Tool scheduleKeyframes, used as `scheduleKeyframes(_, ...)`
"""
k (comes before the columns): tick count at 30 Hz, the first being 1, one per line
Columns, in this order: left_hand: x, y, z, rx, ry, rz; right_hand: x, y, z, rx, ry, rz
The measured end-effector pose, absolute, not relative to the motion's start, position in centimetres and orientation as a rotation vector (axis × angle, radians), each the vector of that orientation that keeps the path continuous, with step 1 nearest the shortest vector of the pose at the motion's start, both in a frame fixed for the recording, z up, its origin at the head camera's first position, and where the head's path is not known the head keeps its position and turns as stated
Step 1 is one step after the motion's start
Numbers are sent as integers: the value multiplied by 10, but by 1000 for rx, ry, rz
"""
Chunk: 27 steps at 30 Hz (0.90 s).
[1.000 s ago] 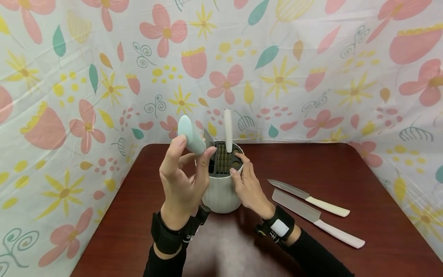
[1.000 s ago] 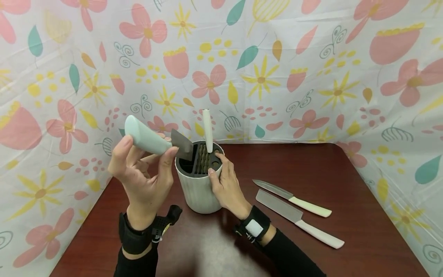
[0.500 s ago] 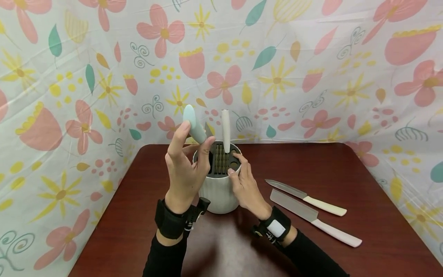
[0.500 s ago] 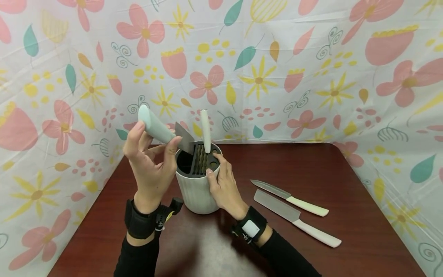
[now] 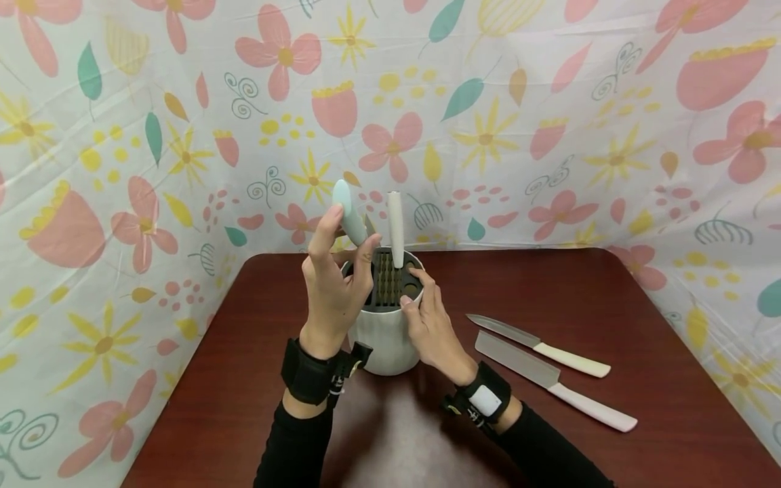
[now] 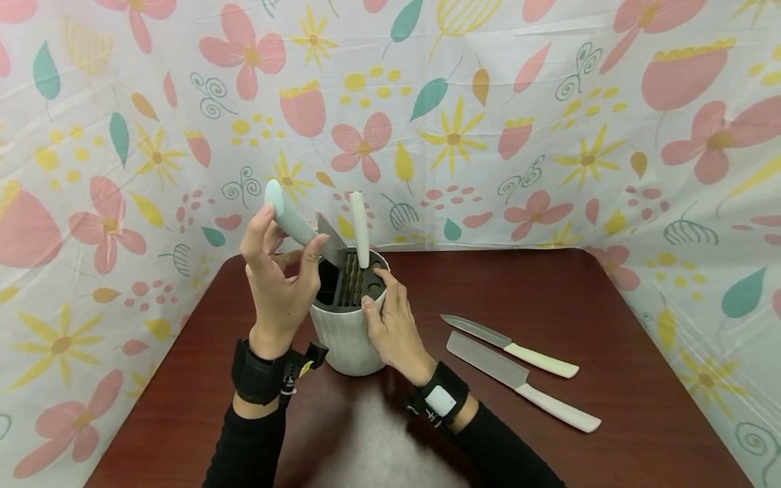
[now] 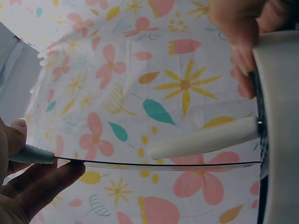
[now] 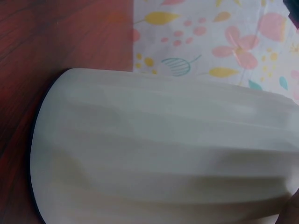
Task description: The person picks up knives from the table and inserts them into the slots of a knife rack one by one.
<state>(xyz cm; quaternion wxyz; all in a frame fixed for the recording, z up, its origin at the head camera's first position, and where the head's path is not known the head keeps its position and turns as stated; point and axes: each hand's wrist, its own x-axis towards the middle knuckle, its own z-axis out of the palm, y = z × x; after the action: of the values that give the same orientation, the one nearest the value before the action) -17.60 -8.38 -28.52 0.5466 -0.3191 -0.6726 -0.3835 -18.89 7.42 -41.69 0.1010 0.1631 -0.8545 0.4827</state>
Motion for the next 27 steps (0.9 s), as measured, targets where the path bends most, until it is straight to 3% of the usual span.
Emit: scheduleKeyframes(27, -206, -85, -308, -724, -1733, -894, -191, 74, -419, 492, -2493, 1425)
